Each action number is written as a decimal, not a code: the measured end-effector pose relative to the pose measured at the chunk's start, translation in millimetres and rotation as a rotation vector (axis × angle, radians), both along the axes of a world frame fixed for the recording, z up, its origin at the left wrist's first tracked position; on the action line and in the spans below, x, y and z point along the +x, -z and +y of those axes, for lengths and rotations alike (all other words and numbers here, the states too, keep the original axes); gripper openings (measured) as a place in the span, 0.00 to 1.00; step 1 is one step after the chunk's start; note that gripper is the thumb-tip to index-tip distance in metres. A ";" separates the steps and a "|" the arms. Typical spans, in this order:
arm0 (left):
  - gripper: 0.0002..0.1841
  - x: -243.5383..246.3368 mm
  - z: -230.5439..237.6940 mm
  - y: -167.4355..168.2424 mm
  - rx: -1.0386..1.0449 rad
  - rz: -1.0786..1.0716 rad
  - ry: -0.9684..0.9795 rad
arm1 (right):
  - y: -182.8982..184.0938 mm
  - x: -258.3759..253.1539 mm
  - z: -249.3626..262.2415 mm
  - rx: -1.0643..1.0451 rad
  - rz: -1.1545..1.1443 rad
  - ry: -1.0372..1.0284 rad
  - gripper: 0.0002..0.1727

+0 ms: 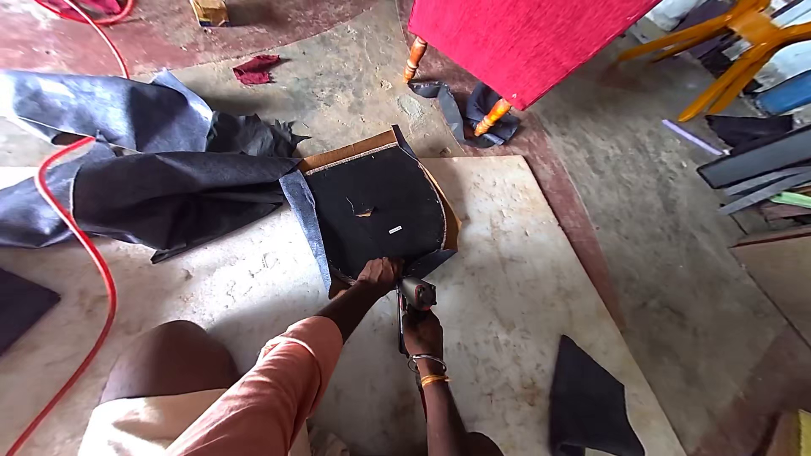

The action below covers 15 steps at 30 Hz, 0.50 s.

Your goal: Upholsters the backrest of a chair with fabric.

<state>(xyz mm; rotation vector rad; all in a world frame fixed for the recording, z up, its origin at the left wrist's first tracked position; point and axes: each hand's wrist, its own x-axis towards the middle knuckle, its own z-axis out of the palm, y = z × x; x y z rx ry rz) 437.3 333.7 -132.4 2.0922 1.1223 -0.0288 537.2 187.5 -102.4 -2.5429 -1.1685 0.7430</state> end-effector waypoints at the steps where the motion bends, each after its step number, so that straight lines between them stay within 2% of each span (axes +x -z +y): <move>1: 0.14 -3.5 0.5 2.9 0.003 -0.051 0.027 | 0.4 2.0 -2.0 0.012 0.017 -0.001 0.20; 3: 0.15 -17.6 3.3 -2.4 -0.004 -0.148 0.069 | 1.6 4.8 -5.2 0.111 0.130 0.073 0.18; 4: 0.17 -28.7 0.9 -10.3 0.010 -0.126 0.057 | 2.0 3.7 -7.8 0.188 0.237 0.162 0.15; 6: 0.23 -58.5 -15.5 -18.6 0.124 0.015 -0.017 | -6.8 -3.3 -16.3 0.308 0.492 0.381 0.12; 8: 0.26 -92.4 -33.2 -7.8 0.265 0.156 -0.067 | -14.6 -8.4 -27.5 0.385 0.679 0.542 0.13; 10: 0.20 -118.0 -43.0 13.7 0.437 0.217 -0.051 | -16.8 -10.0 -40.4 0.448 0.808 0.586 0.13; 12: 0.17 -127.1 -47.5 32.2 0.578 0.142 0.000 | -13.6 -10.7 -52.4 0.470 0.858 0.559 0.14; 15: 0.16 -109.6 -49.3 31.2 0.581 0.006 0.037 | -10.1 -12.2 -63.8 0.480 0.772 0.496 0.14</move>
